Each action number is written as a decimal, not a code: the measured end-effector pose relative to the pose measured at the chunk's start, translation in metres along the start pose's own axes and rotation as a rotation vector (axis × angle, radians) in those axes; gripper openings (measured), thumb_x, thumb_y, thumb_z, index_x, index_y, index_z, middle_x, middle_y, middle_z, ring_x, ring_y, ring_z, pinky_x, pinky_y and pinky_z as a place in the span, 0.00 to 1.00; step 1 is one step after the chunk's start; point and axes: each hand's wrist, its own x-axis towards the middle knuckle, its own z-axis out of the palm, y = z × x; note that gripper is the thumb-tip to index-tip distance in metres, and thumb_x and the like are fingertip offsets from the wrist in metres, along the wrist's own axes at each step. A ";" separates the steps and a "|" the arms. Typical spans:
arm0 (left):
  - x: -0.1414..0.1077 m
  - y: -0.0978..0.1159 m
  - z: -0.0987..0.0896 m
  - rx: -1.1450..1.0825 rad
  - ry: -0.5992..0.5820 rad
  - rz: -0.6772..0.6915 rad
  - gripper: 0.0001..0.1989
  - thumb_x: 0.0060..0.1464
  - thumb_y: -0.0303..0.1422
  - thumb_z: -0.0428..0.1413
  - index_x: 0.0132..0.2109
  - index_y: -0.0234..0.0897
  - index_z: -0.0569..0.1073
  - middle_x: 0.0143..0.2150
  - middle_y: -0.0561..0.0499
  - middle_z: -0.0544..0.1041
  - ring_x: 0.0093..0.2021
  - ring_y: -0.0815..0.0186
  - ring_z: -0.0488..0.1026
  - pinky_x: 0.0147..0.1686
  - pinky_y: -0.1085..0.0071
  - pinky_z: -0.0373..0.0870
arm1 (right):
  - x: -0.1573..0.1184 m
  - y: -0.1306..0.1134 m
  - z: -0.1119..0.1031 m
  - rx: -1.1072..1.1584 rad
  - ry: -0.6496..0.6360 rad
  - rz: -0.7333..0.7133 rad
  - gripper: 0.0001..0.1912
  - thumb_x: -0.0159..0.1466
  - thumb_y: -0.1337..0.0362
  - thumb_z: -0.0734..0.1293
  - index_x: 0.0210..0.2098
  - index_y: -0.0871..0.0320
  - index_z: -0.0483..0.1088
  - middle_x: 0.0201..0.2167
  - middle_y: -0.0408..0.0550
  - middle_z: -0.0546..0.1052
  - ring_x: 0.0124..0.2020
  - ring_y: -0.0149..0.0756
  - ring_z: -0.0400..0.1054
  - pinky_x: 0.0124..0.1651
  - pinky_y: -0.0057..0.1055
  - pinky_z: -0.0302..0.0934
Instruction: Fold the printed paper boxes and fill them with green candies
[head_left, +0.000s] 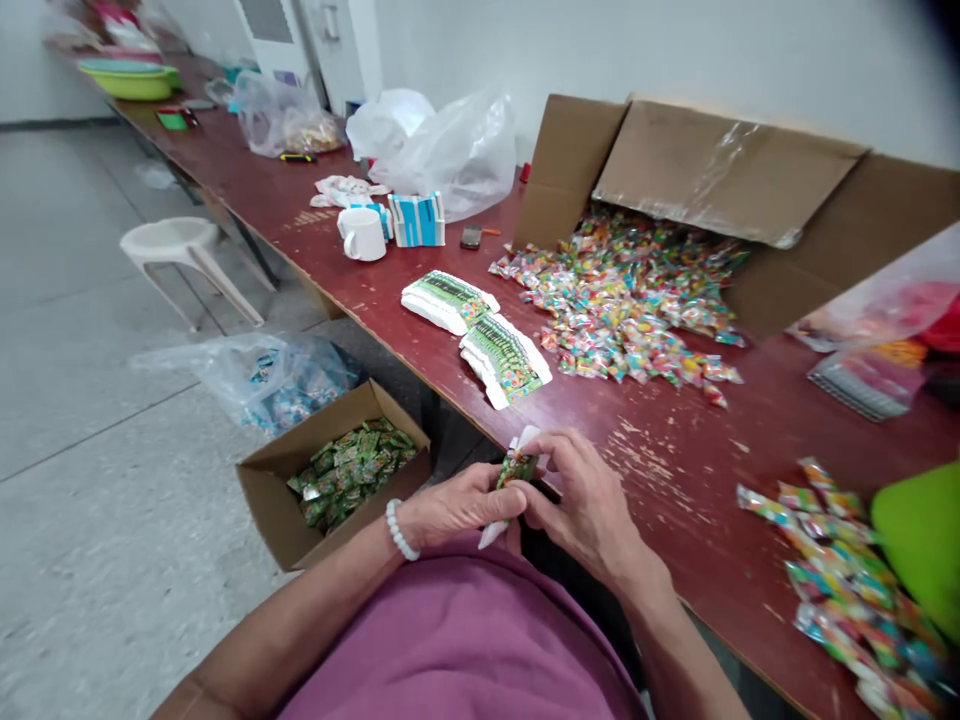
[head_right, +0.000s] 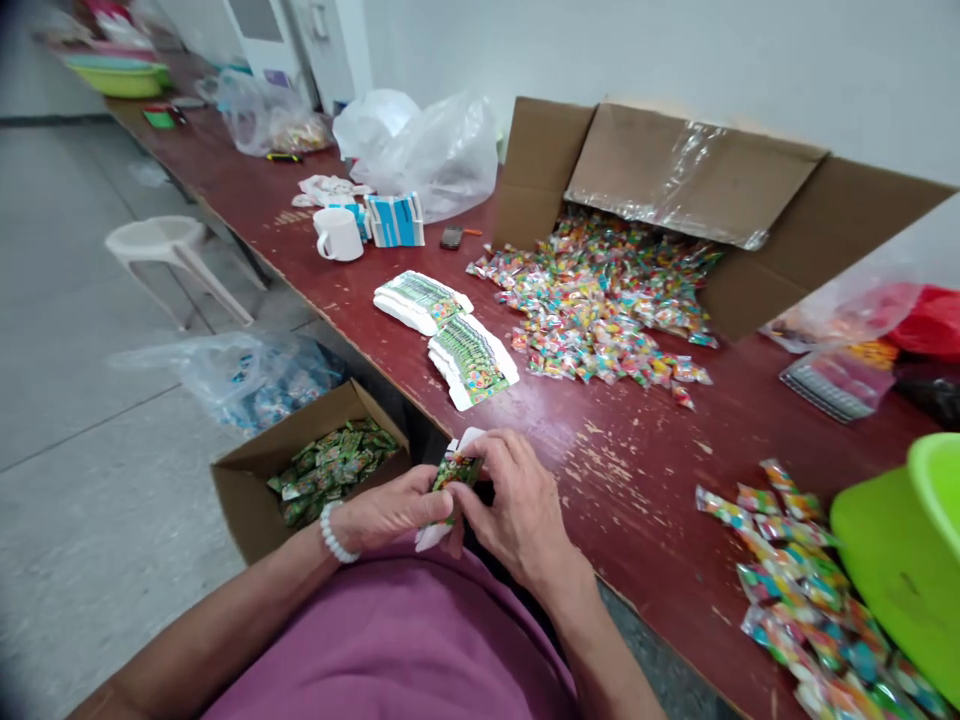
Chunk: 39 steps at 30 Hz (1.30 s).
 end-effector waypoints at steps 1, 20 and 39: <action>-0.001 0.002 0.000 0.022 -0.019 -0.018 0.28 0.49 0.57 0.62 0.36 0.31 0.77 0.29 0.48 0.77 0.27 0.68 0.72 0.31 0.74 0.67 | 0.001 0.000 -0.002 0.015 -0.025 0.011 0.08 0.62 0.66 0.70 0.41 0.55 0.69 0.38 0.47 0.73 0.37 0.37 0.69 0.38 0.31 0.64; 0.004 0.006 0.005 0.128 0.010 -0.128 0.23 0.47 0.39 0.68 0.48 0.34 0.72 0.34 0.55 0.73 0.29 0.73 0.69 0.31 0.76 0.68 | 0.002 0.019 -0.028 0.339 -0.531 0.144 0.09 0.69 0.61 0.65 0.32 0.57 0.68 0.25 0.38 0.68 0.27 0.28 0.59 0.30 0.26 0.51; 0.016 -0.003 0.005 0.222 0.340 0.129 0.16 0.56 0.41 0.62 0.44 0.32 0.75 0.39 0.48 0.78 0.40 0.64 0.76 0.42 0.69 0.71 | -0.007 0.027 0.020 0.652 0.062 0.461 0.16 0.66 0.52 0.66 0.31 0.58 0.74 0.27 0.43 0.75 0.30 0.34 0.67 0.33 0.29 0.62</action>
